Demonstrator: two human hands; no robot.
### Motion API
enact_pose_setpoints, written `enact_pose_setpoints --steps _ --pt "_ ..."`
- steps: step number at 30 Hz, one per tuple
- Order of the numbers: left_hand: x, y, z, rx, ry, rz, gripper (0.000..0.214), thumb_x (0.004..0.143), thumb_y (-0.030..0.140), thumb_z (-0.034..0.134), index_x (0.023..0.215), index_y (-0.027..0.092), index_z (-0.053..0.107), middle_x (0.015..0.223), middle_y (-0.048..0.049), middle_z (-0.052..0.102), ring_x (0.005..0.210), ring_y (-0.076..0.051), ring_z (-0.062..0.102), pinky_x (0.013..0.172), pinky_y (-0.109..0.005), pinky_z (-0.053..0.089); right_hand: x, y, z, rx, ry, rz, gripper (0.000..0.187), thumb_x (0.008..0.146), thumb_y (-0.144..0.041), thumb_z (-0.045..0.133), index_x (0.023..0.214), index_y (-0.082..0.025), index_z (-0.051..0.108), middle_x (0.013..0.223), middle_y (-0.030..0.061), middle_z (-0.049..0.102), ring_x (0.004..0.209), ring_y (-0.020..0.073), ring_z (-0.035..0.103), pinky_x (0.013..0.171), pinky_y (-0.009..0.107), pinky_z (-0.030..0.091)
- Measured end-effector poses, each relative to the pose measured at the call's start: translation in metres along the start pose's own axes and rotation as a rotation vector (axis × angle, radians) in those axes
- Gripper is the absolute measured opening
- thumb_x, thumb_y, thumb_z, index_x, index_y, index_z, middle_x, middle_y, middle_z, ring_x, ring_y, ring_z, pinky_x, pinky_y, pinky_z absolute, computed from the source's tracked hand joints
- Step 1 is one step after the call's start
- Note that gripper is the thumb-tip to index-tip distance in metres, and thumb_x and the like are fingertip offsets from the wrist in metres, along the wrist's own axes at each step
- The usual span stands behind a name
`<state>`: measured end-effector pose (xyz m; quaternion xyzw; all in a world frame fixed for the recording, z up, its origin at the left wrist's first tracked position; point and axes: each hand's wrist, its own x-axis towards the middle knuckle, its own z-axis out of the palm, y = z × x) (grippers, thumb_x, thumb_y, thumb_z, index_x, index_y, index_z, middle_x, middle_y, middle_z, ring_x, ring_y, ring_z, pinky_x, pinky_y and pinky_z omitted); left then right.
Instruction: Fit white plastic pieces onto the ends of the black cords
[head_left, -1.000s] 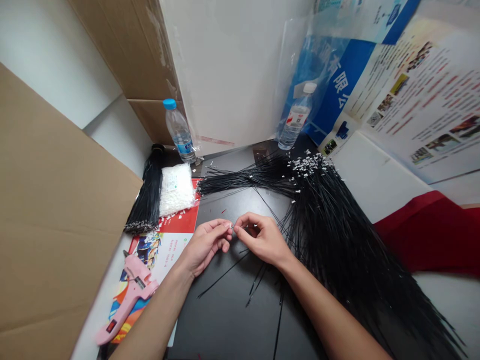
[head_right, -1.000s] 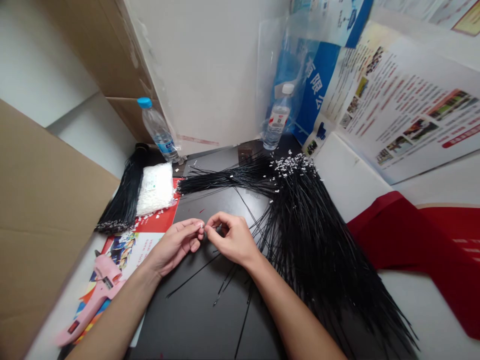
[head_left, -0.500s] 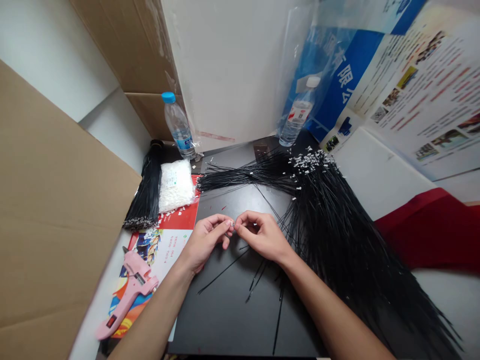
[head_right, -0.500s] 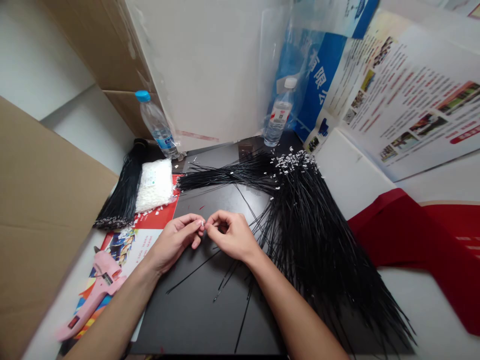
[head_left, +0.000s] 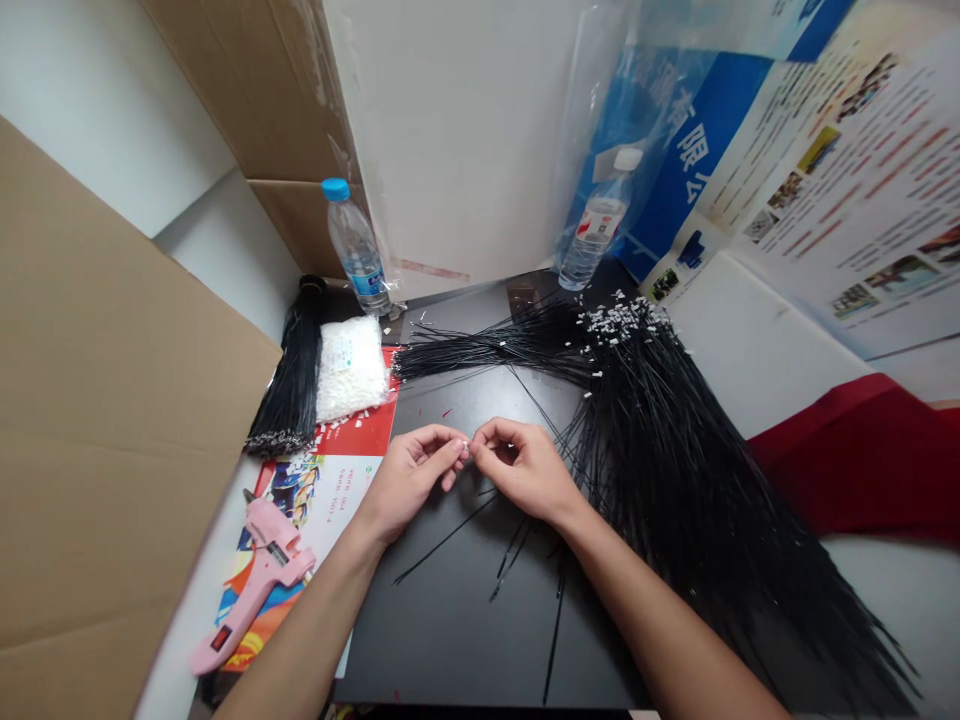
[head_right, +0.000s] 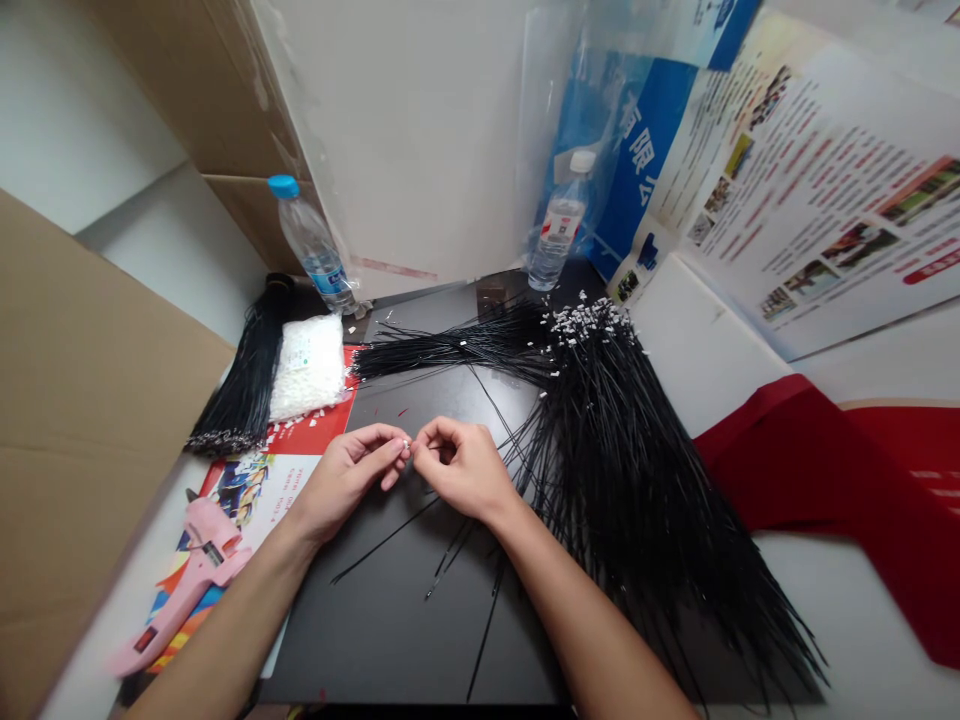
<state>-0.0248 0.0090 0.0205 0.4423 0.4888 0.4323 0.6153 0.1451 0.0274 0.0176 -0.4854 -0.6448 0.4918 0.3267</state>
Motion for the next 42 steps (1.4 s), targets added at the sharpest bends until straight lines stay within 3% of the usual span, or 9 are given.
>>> enact_pose_setpoints --steps 8,15,22,31,42 --pt "0.002 -0.006 0.0 -0.003 0.055 -0.047 0.034 0.073 0.044 0.08 0.085 0.013 0.073 0.07 -0.0004 0.067 0.048 -0.007 0.052 0.051 -0.021 0.039 -0.001 0.0 0.002 -0.145 0.092 -0.07 0.015 0.082 -0.026 0.059 0.076 -0.016 0.069 0.064 -0.0003 0.065 0.051 0.0067 0.046 0.051 0.019 0.035" --pt "0.002 -0.01 0.006 -0.049 0.188 -0.029 0.044 0.069 0.052 0.081 0.084 0.012 0.072 0.078 -0.0026 0.068 0.039 -0.003 0.045 0.041 -0.019 0.029 -0.003 0.001 0.009 -0.103 0.149 -0.078 0.022 0.086 -0.033 0.061 0.08 -0.015 0.073 0.063 0.0003 0.065 0.048 0.0063 0.044 0.047 0.019 0.033" --pt "0.001 -0.013 0.013 -0.093 0.226 0.003 0.046 0.07 0.053 0.081 0.087 0.011 0.069 0.077 -0.002 0.065 0.036 0.0 0.039 0.036 -0.016 0.023 -0.005 -0.002 0.016 -0.081 0.21 -0.125 0.02 0.085 -0.029 0.061 0.077 -0.014 0.071 0.059 -0.0003 0.063 0.046 0.0056 0.042 0.045 0.018 0.032" --pt "-0.002 -0.024 0.019 -0.076 0.287 0.075 0.041 0.078 0.049 0.077 0.093 0.012 0.068 0.068 0.0017 0.061 0.037 0.0 0.036 0.034 -0.014 0.024 -0.002 0.0 0.013 0.071 0.136 -0.08 0.021 0.086 -0.032 0.06 0.079 -0.014 0.07 0.068 0.0022 0.067 0.055 0.0086 0.052 0.053 0.019 0.041" --pt "-0.001 -0.014 0.015 -0.068 0.27 -0.034 0.057 0.063 0.059 0.083 0.09 0.011 0.068 0.057 0.0025 0.06 0.031 0.0 0.032 0.032 -0.015 0.019 -0.003 0.003 0.014 -0.092 0.169 -0.186 0.02 0.09 -0.026 0.055 0.078 -0.015 0.066 0.07 0.0015 0.065 0.06 0.0091 0.053 0.055 0.019 0.039"
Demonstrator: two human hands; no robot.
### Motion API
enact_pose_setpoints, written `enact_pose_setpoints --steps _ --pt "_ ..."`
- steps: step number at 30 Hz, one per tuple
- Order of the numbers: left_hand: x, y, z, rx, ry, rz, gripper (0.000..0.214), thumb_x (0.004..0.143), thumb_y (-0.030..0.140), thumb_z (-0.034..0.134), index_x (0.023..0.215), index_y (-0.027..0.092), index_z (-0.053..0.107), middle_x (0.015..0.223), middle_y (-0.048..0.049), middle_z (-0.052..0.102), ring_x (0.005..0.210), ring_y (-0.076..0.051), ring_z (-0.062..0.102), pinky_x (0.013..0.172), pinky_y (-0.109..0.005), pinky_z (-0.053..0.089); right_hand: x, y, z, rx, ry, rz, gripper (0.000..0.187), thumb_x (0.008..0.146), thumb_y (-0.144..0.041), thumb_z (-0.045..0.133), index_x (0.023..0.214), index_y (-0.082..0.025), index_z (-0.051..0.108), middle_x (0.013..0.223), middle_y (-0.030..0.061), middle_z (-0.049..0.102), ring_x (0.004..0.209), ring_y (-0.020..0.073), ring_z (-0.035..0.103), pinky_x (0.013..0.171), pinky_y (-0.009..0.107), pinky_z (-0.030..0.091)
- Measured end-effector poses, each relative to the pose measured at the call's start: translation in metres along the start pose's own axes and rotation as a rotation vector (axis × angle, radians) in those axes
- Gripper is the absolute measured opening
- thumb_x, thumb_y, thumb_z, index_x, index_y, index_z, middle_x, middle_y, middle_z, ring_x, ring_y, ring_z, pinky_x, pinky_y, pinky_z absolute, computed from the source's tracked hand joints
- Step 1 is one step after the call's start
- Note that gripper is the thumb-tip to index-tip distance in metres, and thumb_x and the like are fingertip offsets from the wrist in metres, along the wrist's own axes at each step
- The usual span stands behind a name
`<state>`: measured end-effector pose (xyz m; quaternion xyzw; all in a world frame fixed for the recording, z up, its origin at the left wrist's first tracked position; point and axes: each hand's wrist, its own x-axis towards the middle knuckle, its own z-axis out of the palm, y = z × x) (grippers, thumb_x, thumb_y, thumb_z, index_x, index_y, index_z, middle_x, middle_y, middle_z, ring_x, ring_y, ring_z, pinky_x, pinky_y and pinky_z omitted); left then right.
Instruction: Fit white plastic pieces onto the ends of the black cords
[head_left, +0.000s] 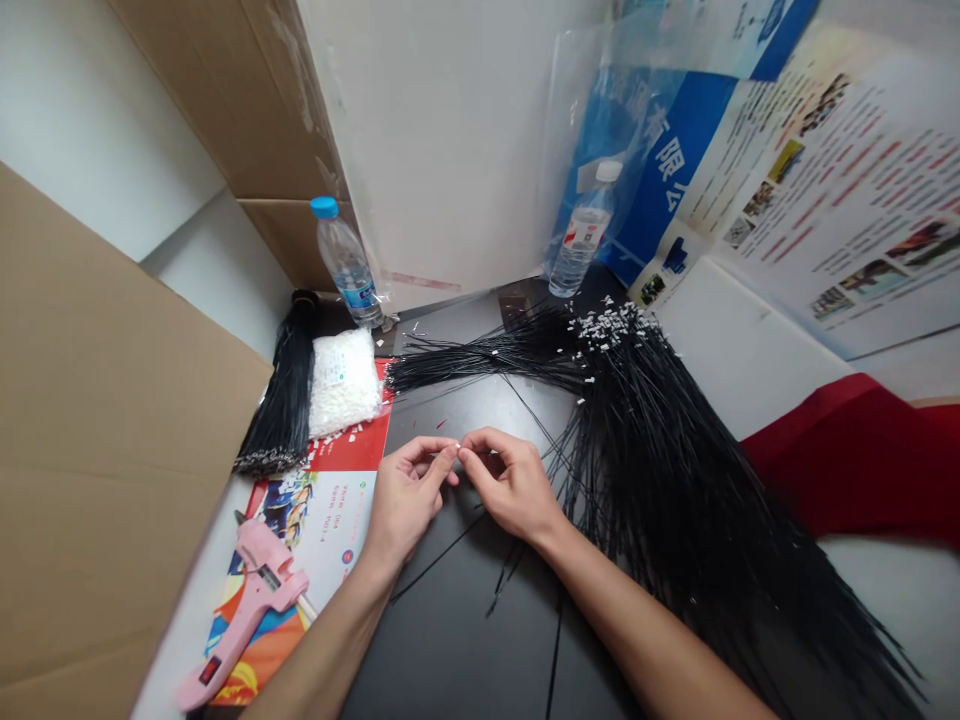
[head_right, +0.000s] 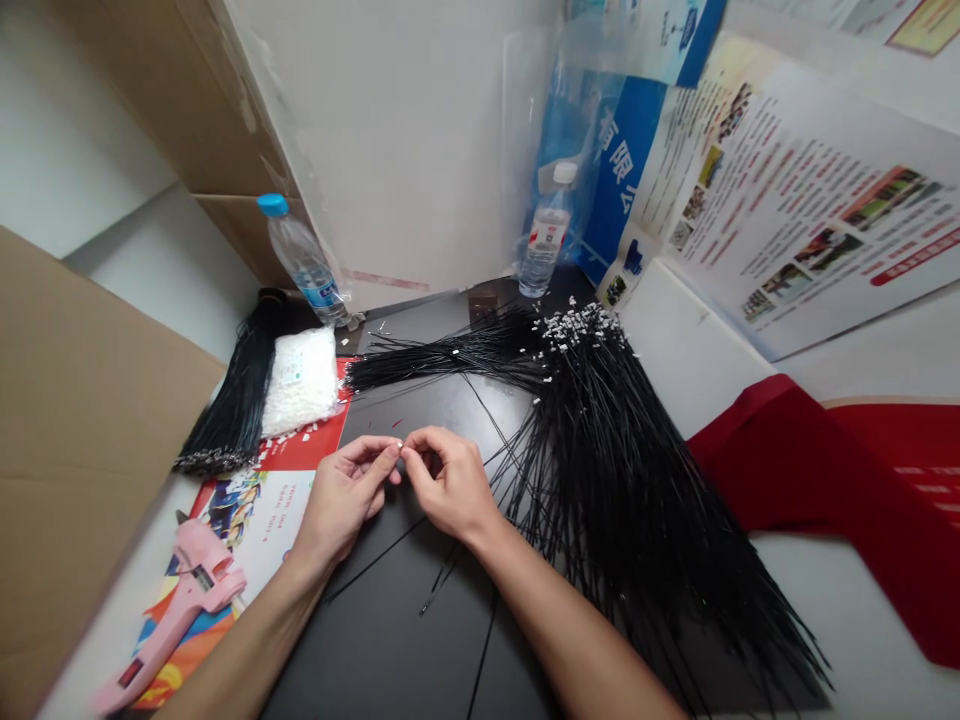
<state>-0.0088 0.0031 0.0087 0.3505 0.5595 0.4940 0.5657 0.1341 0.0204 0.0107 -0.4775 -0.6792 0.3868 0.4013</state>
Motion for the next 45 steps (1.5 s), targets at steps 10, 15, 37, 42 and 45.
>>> enact_pose_setpoints --steps 10,15,37,42,45 --pt "0.003 0.004 -0.001 -0.017 -0.013 -0.046 0.056 0.061 0.057 0.084 0.089 0.011 0.069 0.059 0.0017 0.062 0.03 0.0 0.034 0.031 -0.015 0.02 0.003 0.005 0.003 0.001 -0.008 0.05 0.019 0.089 -0.029 0.058 0.081 -0.015 0.069 0.067 0.0012 0.067 0.054 0.0083 0.051 0.051 0.019 0.038" --pt "0.004 0.004 -0.002 -0.065 -0.027 -0.028 0.048 0.066 0.052 0.083 0.089 0.011 0.07 0.066 0.0004 0.064 0.034 0.0 0.038 0.033 -0.014 0.023 0.004 0.005 0.001 -0.057 -0.007 0.022 0.014 0.086 -0.028 0.06 0.086 -0.015 0.068 0.068 0.0007 0.067 0.053 0.0079 0.052 0.05 0.018 0.038" --pt "0.002 0.007 -0.001 -0.096 -0.022 -0.072 0.054 0.056 0.051 0.089 0.084 0.01 0.07 0.053 0.0048 0.055 0.039 -0.001 0.035 0.036 -0.014 0.021 0.0 0.0 0.007 0.095 0.026 0.07 0.018 0.087 -0.03 0.059 0.082 -0.015 0.066 0.07 0.0018 0.066 0.049 0.0061 0.052 0.043 0.016 0.036" --pt "0.003 0.01 -0.001 -0.065 -0.048 -0.055 0.054 0.059 0.054 0.087 0.085 0.01 0.069 0.055 0.0036 0.057 0.038 -0.001 0.034 0.036 -0.015 0.021 0.001 0.002 0.006 0.086 0.02 0.086 0.02 0.088 -0.031 0.059 0.083 -0.014 0.069 0.072 0.0027 0.069 0.05 0.007 0.054 0.044 0.017 0.037" --pt "0.002 0.01 -0.001 -0.054 -0.052 -0.034 0.05 0.063 0.054 0.084 0.085 0.011 0.068 0.06 0.0023 0.06 0.038 -0.002 0.036 0.036 -0.016 0.023 0.003 0.001 0.005 0.053 -0.008 0.097 0.019 0.088 -0.031 0.059 0.085 -0.015 0.068 0.074 0.0028 0.07 0.051 0.0069 0.055 0.044 0.017 0.038"
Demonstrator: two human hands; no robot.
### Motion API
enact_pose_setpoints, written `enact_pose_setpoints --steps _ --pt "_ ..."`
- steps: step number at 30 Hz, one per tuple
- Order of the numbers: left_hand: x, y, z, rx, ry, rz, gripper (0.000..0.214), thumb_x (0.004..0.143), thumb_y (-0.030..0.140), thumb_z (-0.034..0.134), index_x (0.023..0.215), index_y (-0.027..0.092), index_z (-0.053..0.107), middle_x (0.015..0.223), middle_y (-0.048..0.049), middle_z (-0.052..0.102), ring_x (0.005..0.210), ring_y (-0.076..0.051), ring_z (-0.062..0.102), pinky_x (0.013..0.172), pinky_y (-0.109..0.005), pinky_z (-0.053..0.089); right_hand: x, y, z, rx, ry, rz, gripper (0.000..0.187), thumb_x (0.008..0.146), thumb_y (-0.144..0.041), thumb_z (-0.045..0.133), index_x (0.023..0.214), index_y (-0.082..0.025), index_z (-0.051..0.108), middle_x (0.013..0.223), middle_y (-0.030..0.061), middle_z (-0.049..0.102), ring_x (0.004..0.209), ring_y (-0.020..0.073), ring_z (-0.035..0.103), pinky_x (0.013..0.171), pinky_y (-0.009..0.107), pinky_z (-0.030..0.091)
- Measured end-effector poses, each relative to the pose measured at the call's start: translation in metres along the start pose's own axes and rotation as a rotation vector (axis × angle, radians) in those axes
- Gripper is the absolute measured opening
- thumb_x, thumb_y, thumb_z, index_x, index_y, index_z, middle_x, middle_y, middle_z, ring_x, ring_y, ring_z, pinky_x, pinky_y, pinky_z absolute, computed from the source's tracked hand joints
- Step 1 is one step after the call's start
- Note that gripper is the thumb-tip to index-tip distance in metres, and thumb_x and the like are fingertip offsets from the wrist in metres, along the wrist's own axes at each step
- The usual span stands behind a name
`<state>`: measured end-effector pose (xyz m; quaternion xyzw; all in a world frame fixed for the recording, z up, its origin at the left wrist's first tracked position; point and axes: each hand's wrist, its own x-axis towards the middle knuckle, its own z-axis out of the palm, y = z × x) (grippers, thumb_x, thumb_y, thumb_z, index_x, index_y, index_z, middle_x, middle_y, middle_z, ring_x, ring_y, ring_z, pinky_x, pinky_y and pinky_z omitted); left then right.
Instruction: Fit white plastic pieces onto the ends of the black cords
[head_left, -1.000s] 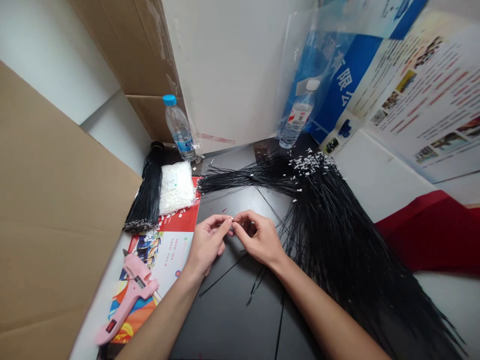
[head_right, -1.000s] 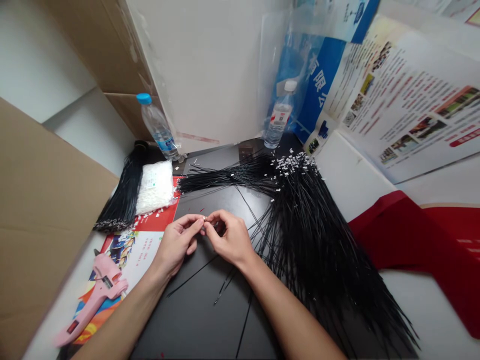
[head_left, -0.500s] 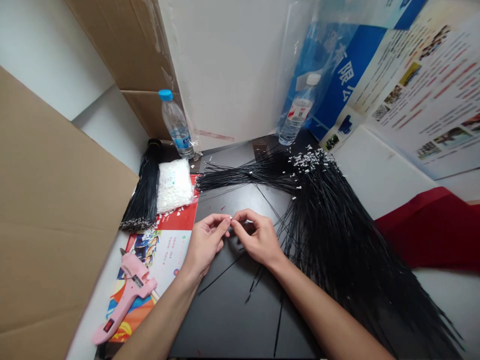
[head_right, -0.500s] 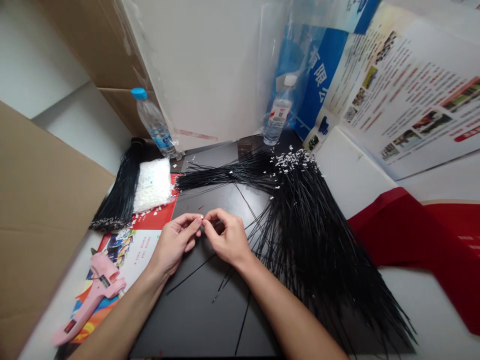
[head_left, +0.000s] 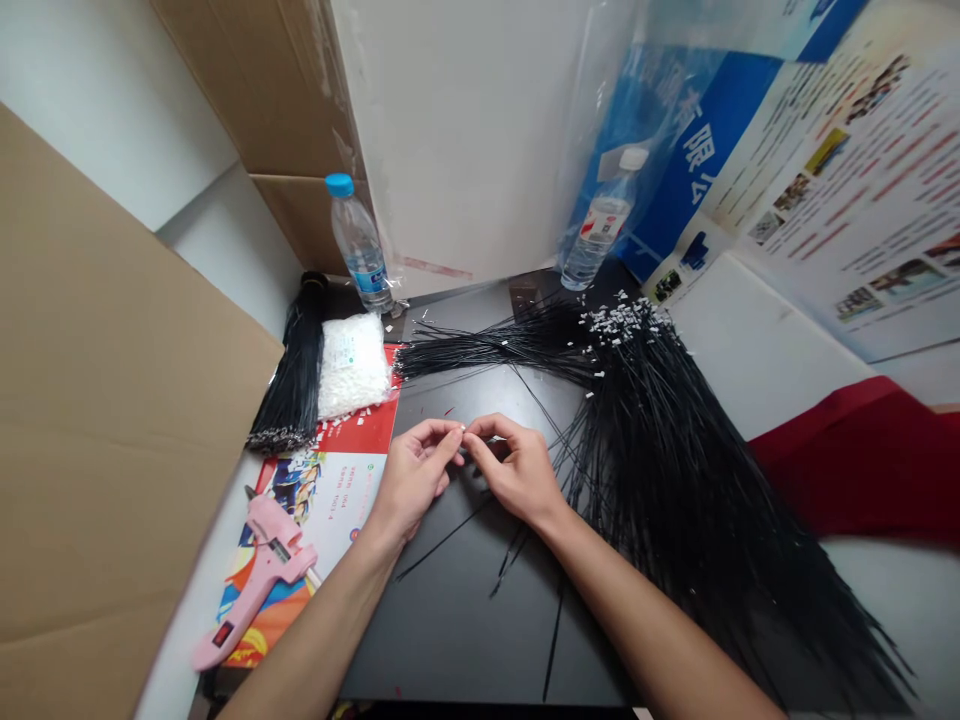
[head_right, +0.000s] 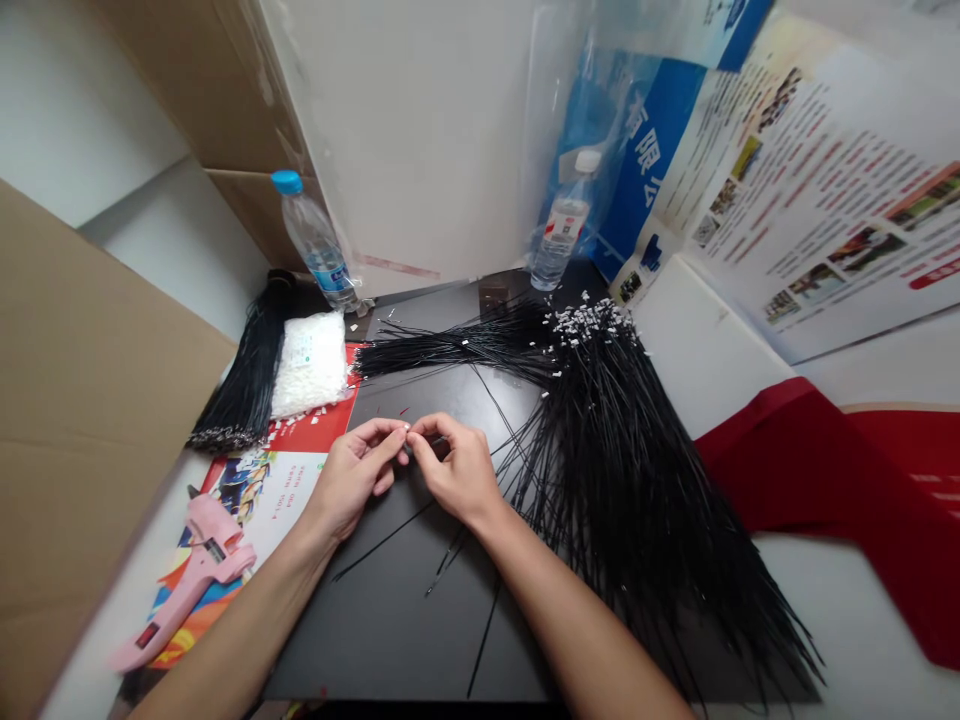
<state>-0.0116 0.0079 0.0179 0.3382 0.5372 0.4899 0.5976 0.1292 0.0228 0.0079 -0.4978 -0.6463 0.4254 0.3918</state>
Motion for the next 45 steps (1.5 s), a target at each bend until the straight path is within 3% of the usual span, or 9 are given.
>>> enact_pose_setpoints --steps 6,9,19,25,33,36,39,42,45 --pt "-0.001 -0.003 -0.002 0.007 0.023 0.089 0.041 0.073 0.05 0.078 0.085 0.013 0.065 0.07 0.0003 0.064 0.038 -0.001 0.039 0.037 -0.016 0.027 0.0 -0.003 -0.005 -0.128 0.01 -0.104 0.018 0.088 -0.031 0.061 0.097 -0.016 0.064 0.076 0.0021 0.07 0.06 0.0095 0.061 0.052 0.017 0.045" --pt "0.0 -0.003 -0.004 -0.016 0.045 0.117 0.04 0.073 0.049 0.078 0.087 0.014 0.064 0.077 -0.0028 0.067 0.045 -0.005 0.048 0.037 -0.016 0.031 -0.001 -0.003 -0.008 -0.189 0.006 -0.116 0.014 0.089 -0.029 0.058 0.091 -0.017 0.065 0.073 0.0009 0.069 0.058 0.0091 0.059 0.055 0.019 0.044" --pt "0.0 0.002 -0.005 0.029 0.044 0.136 0.04 0.068 0.039 0.079 0.096 0.013 0.068 0.087 -0.0078 0.071 0.066 -0.013 0.06 0.041 -0.017 0.039 0.0 -0.006 -0.011 -0.125 -0.018 -0.018 0.021 0.092 -0.032 0.055 0.083 -0.016 0.065 0.064 -0.0003 0.065 0.053 0.009 0.054 0.049 0.019 0.038" --pt "-0.001 0.006 -0.004 0.071 0.041 0.124 0.041 0.066 0.043 0.08 0.093 0.013 0.071 0.07 -0.0017 0.066 0.05 -0.009 0.051 0.04 -0.019 0.036 -0.001 -0.006 -0.011 -0.114 -0.059 -0.006 0.022 0.093 -0.033 0.053 0.084 -0.016 0.065 0.066 0.0007 0.067 0.056 0.0095 0.057 0.05 0.018 0.038" --pt "-0.001 0.005 -0.006 0.112 0.034 0.142 0.037 0.07 0.048 0.078 0.083 0.014 0.069 0.065 0.0 0.064 0.046 -0.007 0.047 0.04 -0.019 0.034 -0.001 -0.006 -0.009 -0.173 -0.077 -0.044 0.021 0.093 -0.032 0.053 0.085 -0.017 0.065 0.065 0.0 0.066 0.055 0.0096 0.056 0.052 0.019 0.039" --pt "0.001 0.003 -0.01 0.083 0.061 0.163 0.038 0.073 0.048 0.078 0.084 0.014 0.067 0.068 -0.0002 0.064 0.047 -0.007 0.047 0.041 -0.018 0.036 -0.004 -0.012 -0.014 -0.358 -0.14 -0.098 0.017 0.093 -0.032 0.056 0.097 -0.018 0.065 0.075 0.0012 0.07 0.06 0.0114 0.06 0.057 0.022 0.041" --pt "0.003 0.004 -0.014 -0.006 0.14 0.186 0.04 0.071 0.048 0.08 0.086 0.014 0.067 0.075 -0.0017 0.064 0.054 -0.008 0.051 0.042 -0.017 0.037 -0.012 -0.025 -0.023 -0.725 -0.244 -0.141 0.026 0.094 -0.038 0.057 0.109 -0.017 0.063 0.087 0.0072 0.074 0.072 0.0191 0.067 0.057 0.027 0.037" --pt "0.004 0.008 -0.019 -0.125 0.213 0.188 0.041 0.065 0.046 0.085 0.084 0.014 0.067 0.079 -0.0022 0.064 0.06 -0.009 0.052 0.041 -0.016 0.037 -0.026 -0.037 -0.032 -0.981 -0.294 -0.161 0.026 0.099 -0.039 0.051 0.101 -0.016 0.064 0.086 0.0106 0.074 0.075 0.0234 0.069 0.054 0.029 0.03" --pt "0.004 0.011 -0.02 -0.156 0.221 0.186 0.04 0.065 0.044 0.085 0.083 0.015 0.066 0.08 -0.0015 0.063 0.06 -0.009 0.05 0.042 -0.016 0.037 -0.037 -0.044 -0.041 -1.071 -0.307 -0.176 0.025 0.101 -0.027 0.045 0.086 -0.017 0.062 0.076 0.0069 0.071 0.068 0.0192 0.067 0.053 0.031 0.025"
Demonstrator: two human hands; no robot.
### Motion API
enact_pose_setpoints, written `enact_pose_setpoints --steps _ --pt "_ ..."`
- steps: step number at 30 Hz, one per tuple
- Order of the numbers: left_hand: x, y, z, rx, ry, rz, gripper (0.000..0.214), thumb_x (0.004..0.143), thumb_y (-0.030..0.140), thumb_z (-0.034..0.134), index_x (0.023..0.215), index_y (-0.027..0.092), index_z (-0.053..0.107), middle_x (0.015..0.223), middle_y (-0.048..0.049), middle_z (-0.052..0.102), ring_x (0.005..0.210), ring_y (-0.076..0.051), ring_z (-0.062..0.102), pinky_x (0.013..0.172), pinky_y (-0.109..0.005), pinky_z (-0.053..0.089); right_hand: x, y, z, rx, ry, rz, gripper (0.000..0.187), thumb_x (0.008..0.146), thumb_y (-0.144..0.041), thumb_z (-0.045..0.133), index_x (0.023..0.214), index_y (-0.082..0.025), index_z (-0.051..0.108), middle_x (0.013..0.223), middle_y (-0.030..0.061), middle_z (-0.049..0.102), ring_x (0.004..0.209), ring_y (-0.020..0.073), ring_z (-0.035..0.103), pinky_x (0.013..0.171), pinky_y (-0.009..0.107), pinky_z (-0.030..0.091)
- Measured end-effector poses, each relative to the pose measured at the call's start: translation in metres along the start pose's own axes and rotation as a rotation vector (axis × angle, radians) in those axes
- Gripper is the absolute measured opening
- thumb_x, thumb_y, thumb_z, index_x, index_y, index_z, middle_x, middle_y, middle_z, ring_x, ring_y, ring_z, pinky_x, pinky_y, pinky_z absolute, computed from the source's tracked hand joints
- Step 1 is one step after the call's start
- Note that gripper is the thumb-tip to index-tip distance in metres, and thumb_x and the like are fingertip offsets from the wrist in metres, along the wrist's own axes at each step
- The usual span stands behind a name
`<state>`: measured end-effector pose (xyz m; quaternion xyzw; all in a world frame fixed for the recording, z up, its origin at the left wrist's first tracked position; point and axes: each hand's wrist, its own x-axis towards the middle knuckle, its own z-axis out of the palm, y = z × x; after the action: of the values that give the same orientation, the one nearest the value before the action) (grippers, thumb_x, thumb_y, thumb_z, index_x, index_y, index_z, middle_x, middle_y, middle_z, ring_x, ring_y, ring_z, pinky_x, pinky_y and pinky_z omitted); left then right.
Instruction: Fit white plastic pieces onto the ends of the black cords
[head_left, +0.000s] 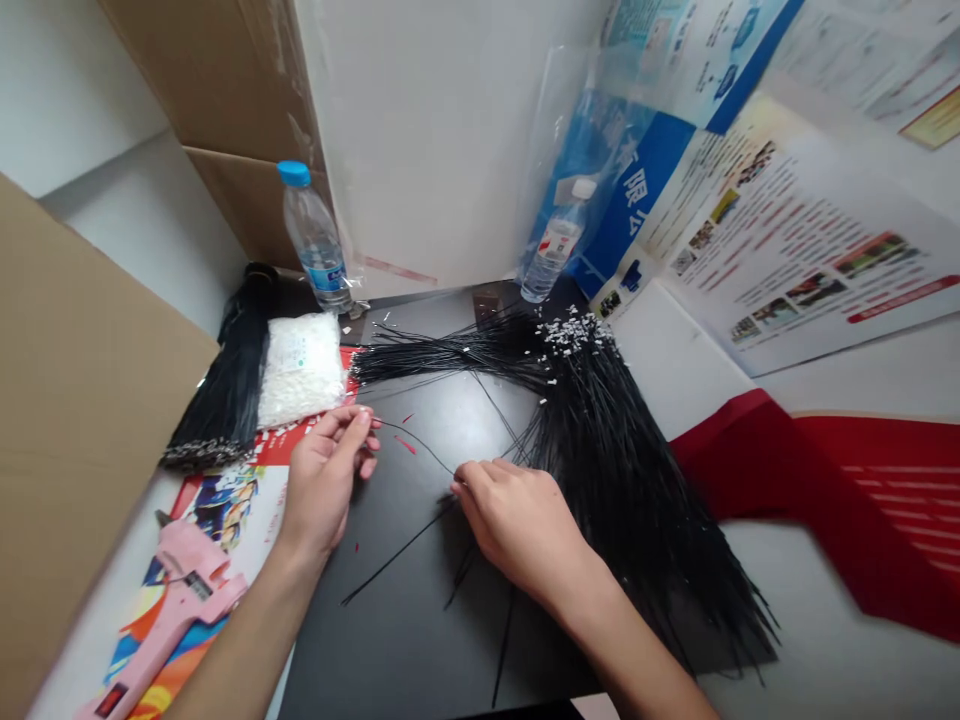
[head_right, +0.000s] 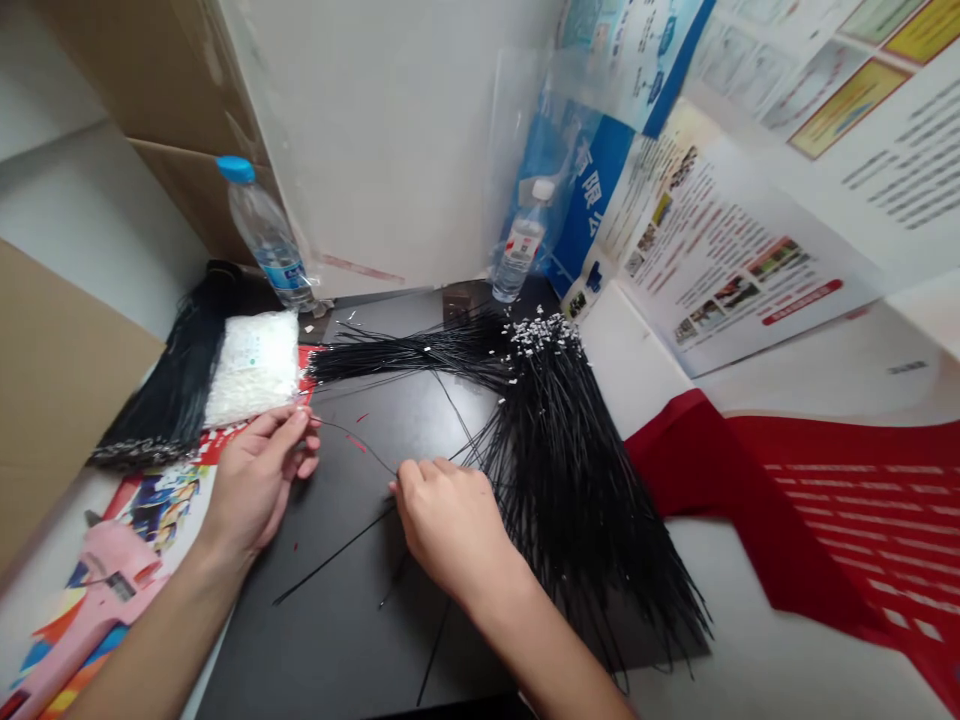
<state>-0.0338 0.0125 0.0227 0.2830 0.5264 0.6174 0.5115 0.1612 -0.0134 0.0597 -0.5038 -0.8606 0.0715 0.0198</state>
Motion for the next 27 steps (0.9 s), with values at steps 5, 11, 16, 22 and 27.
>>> enact_pose_setpoints --steps 5,11,16,22,27 --pt "-0.004 0.001 0.002 0.167 -0.132 -0.032 0.051 0.073 0.048 0.079 0.109 0.015 0.064 0.094 -0.0069 0.07 0.061 -0.009 0.053 0.047 -0.02 0.041 -0.01 0.024 -0.025 0.005 0.052 0.09 0.031 0.103 -0.028 0.041 0.081 -0.019 0.061 0.074 0.0033 0.07 0.063 0.0153 0.065 0.054 0.029 0.024" --pt "-0.004 0.003 0.0 0.389 -0.155 0.04 0.044 0.079 0.051 0.071 0.105 0.015 0.064 0.097 -0.0087 0.071 0.066 -0.013 0.058 0.053 -0.024 0.045 0.004 0.091 -0.073 -0.289 0.187 0.683 0.034 0.101 -0.035 0.04 0.103 -0.02 0.07 0.081 0.0113 0.073 0.072 0.0253 0.068 0.058 0.029 0.028" --pt "0.002 0.014 -0.018 0.785 -0.019 0.312 0.024 0.088 0.038 0.061 0.099 0.019 0.068 0.095 -0.0048 0.07 0.057 -0.012 0.053 0.056 -0.027 0.043 0.025 0.124 -0.086 -0.318 -0.089 0.897 0.048 0.101 -0.039 0.036 0.117 -0.009 0.069 0.11 0.0269 0.069 0.098 0.0378 0.068 0.07 0.038 0.038" --pt "0.013 0.026 -0.049 1.192 0.156 0.475 0.02 0.09 0.017 0.05 0.1 0.018 0.068 0.103 -0.0085 0.069 0.085 -0.023 0.065 0.079 -0.035 0.048 0.034 0.11 -0.08 -0.321 -0.139 0.904 0.051 0.1 -0.044 0.036 0.12 -0.01 0.068 0.113 0.028 0.068 0.102 0.0386 0.067 0.07 0.041 0.04" --pt "0.013 0.025 -0.055 1.437 0.156 0.341 0.025 0.092 0.015 0.047 0.106 0.018 0.067 0.105 -0.012 0.069 0.093 -0.029 0.066 0.077 -0.038 0.047 0.057 0.077 -0.07 -0.327 -0.086 0.658 0.04 0.098 -0.043 0.042 0.112 -0.018 0.069 0.101 0.0175 0.073 0.091 0.0344 0.071 0.067 0.039 0.046"
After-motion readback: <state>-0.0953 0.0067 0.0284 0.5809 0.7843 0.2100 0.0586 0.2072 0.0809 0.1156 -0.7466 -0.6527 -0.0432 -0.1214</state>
